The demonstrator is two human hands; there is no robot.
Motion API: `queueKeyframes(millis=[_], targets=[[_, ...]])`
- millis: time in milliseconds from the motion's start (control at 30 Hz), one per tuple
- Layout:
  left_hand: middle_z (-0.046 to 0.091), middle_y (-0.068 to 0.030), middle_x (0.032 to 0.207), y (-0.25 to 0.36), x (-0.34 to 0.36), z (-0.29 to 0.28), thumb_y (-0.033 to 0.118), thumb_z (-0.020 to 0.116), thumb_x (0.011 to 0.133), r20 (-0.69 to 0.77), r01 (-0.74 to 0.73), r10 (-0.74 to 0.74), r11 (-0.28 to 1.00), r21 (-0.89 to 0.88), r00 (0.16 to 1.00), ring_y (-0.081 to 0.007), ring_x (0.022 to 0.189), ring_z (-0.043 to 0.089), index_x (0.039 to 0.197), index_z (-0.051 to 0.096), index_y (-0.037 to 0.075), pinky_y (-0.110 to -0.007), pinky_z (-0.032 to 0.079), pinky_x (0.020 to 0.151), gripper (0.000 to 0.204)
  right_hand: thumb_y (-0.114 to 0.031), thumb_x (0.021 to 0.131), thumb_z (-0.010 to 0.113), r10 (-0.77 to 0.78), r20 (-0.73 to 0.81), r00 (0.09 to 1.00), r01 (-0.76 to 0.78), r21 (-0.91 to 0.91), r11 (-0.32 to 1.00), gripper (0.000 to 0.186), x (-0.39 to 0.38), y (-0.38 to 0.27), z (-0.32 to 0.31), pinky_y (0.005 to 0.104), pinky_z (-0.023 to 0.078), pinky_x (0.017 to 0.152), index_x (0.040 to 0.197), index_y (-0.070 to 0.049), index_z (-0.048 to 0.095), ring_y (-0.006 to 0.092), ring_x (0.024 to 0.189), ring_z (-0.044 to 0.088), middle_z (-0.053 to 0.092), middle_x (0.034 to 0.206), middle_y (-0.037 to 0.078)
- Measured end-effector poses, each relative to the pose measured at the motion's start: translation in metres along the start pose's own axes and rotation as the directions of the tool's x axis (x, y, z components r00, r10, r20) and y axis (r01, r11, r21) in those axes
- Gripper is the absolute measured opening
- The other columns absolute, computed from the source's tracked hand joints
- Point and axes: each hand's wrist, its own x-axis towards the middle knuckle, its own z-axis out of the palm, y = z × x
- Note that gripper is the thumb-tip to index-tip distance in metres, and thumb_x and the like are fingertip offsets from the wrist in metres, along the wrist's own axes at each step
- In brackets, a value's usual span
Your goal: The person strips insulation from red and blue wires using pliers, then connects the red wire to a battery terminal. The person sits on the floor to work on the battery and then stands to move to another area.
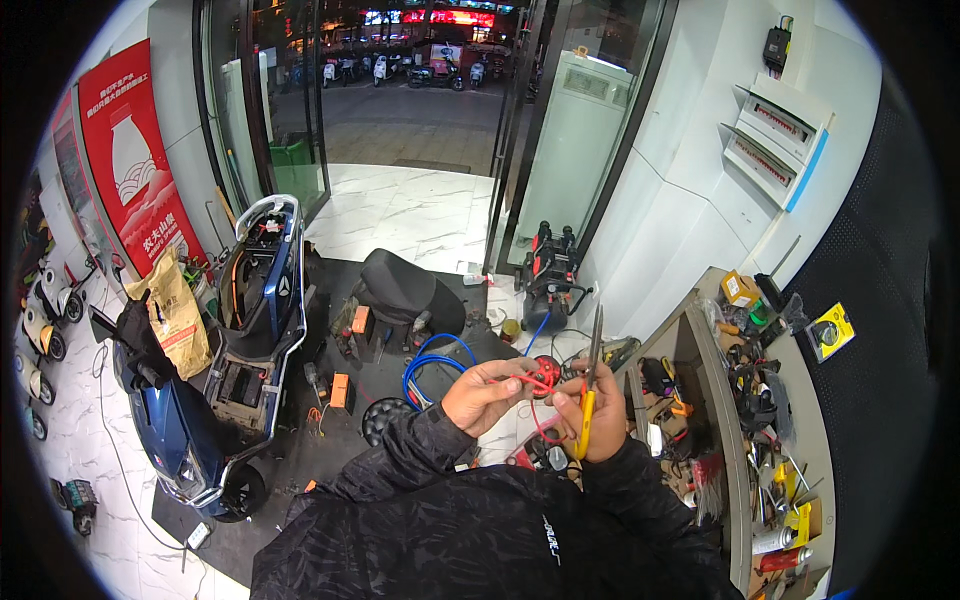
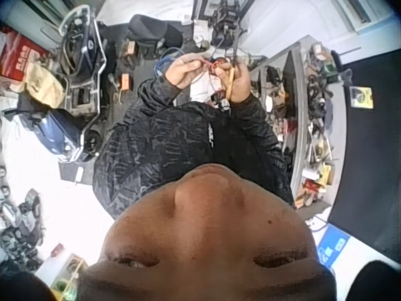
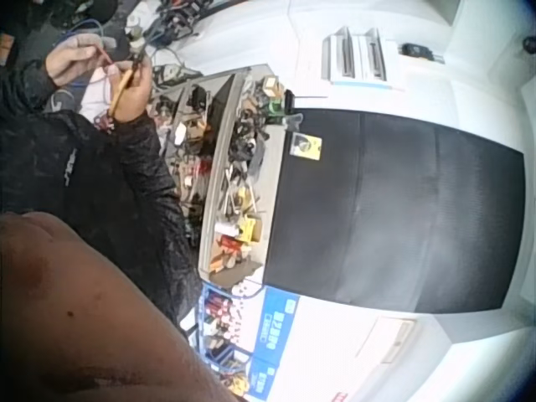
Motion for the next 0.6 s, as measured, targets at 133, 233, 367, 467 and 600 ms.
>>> queueKeyframes(millis=[133,233,367,467,600], targets=[[0.065,-0.0160,0.124,0.006,0.003,0.002,0.010,0.072,0.097,-0.009,-0.072,0.073,0.989,0.130,0.997,-0.0223,0.107,0.064,0.116,0.067,-0.004,-0.036,0.051,0.097,0.025,0.004,0.095,0.067,-0.057,-0.049,0.997,0.055,-0.043,0.998,0.047,0.002,-0.002,0.004,0.0203,0.043,0.055,0.135,0.000,0.044,0.0052,0.065,0.056,0.070,0.091,0.008],[0.070,-0.0136,0.111,0.006,0.006,-0.004,0.009,0.071,0.097,-0.067,-0.119,0.132,0.978,0.173,0.989,-0.0206,0.102,0.066,0.116,0.066,-0.004,-0.033,0.052,0.093,0.023,0.003,0.095,0.067,-0.113,-0.083,0.990,0.103,-0.111,0.988,0.046,0.003,-0.006,0.005,0.0208,0.043,0.053,0.134,0.000,0.043,0.0052,0.061,0.055,0.070,0.090,0.009],[0.072,-0.0122,0.105,0.004,0.011,-0.005,0.006,0.069,0.098,-0.279,-0.146,0.202,0.967,0.211,0.939,-0.0176,0.096,0.068,0.119,0.062,-0.002,-0.029,0.053,0.088,0.023,0.003,0.096,0.067,-0.135,-0.169,0.976,0.125,-0.067,0.990,0.046,0.005,-0.012,0.005,0.0221,0.043,0.050,0.134,0.000,0.042,0.0062,0.057,0.054,0.070,0.089,0.011],[0.072,-0.0121,0.106,0.006,0.010,0.002,0.007,0.067,0.100,-0.249,-0.196,0.242,0.960,0.198,0.938,-0.0165,0.095,0.067,0.130,0.058,-0.004,-0.030,0.054,0.088,0.033,0.002,0.096,0.066,-0.124,-0.101,0.987,0.113,-0.103,0.988,0.046,0.009,-0.009,0.005,0.0217,0.043,0.048,0.135,0.000,0.042,0.0063,0.056,0.055,0.070,0.090,0.011],[0.072,-0.0111,0.108,0.013,0.011,0.005,0.011,0.064,0.103,-0.251,-0.238,0.246,0.969,0.059,0.936,-0.0171,0.098,0.067,0.134,0.058,-0.005,-0.030,0.054,0.089,0.036,0.003,0.096,0.066,-0.026,0.006,1.000,0.027,-0.067,0.997,0.047,0.008,0.001,0.003,0.0210,0.043,0.049,0.136,-0.001,0.044,0.0058,0.057,0.056,0.071,0.093,0.011]])
